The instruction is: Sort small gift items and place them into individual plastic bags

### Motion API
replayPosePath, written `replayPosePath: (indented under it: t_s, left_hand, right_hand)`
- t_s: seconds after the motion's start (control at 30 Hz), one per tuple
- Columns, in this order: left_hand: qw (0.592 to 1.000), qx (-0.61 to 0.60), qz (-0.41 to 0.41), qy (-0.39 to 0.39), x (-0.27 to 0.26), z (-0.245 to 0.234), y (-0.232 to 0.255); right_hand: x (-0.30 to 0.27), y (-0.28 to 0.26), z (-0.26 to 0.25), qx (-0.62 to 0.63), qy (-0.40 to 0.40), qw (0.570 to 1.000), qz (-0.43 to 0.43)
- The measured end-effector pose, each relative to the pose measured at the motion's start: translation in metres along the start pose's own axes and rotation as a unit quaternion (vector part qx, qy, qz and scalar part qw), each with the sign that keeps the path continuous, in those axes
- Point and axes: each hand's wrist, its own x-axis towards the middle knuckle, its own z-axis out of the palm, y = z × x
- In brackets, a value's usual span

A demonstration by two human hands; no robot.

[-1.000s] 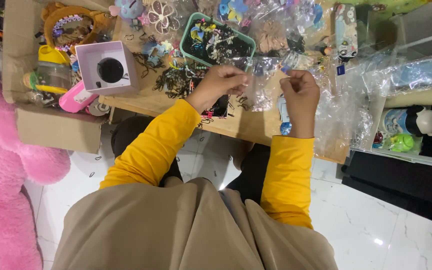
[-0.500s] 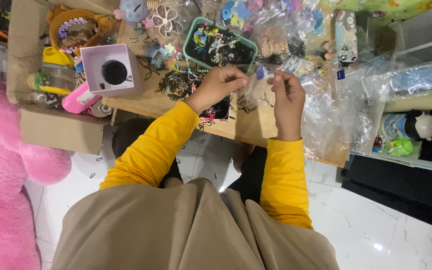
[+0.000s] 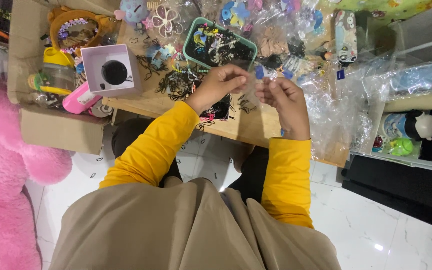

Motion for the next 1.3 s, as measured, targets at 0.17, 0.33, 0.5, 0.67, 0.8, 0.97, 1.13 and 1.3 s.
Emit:
replayPosePath:
  t_s: [0.17, 0.33, 0.5, 0.67, 0.8, 0.97, 1.13, 1.3]
  left_hand:
    - [1.000, 0.005, -0.002, -0.018, -0.002, 0.005, 0.009]
    - [1.000, 0.002, 0.000, -0.029, 0.001, 0.003, 0.001]
    - [0.994, -0.065, -0.009, -0.088, 0.003, 0.007, -0.013]
    - [0.988, -0.070, -0.009, -0.138, -0.006, 0.007, -0.020]
    - [0.989, -0.055, 0.005, -0.138, -0.019, 0.008, -0.003]
    - [0.995, 0.053, 0.074, -0.042, -0.023, -0.007, -0.018]
    - [0.953, 0.237, 0.188, 0.002, -0.051, -0.015, 0.014]
    - [0.740, 0.609, 0.285, -0.008, -0.072, -0.022, 0.028]
  right_hand:
    - [-0.002, 0.000, -0.002, 0.001, -0.024, 1.000, 0.018]
    - [-0.003, 0.006, -0.007, 0.026, -0.031, 0.999, 0.033]
    - [-0.011, 0.005, -0.001, 0.096, -0.119, 0.988, 0.031]
    - [-0.016, -0.001, 0.002, 0.091, -0.151, 0.984, 0.036]
    - [-0.018, -0.002, 0.010, 0.088, -0.189, 0.977, 0.052]
    - [-0.021, -0.004, 0.019, 0.092, -0.175, 0.977, 0.077]
    - [-0.016, 0.001, 0.024, 0.092, -0.159, 0.979, 0.089]
    - [-0.015, -0.008, 0.050, 0.095, -0.148, 0.981, 0.083]
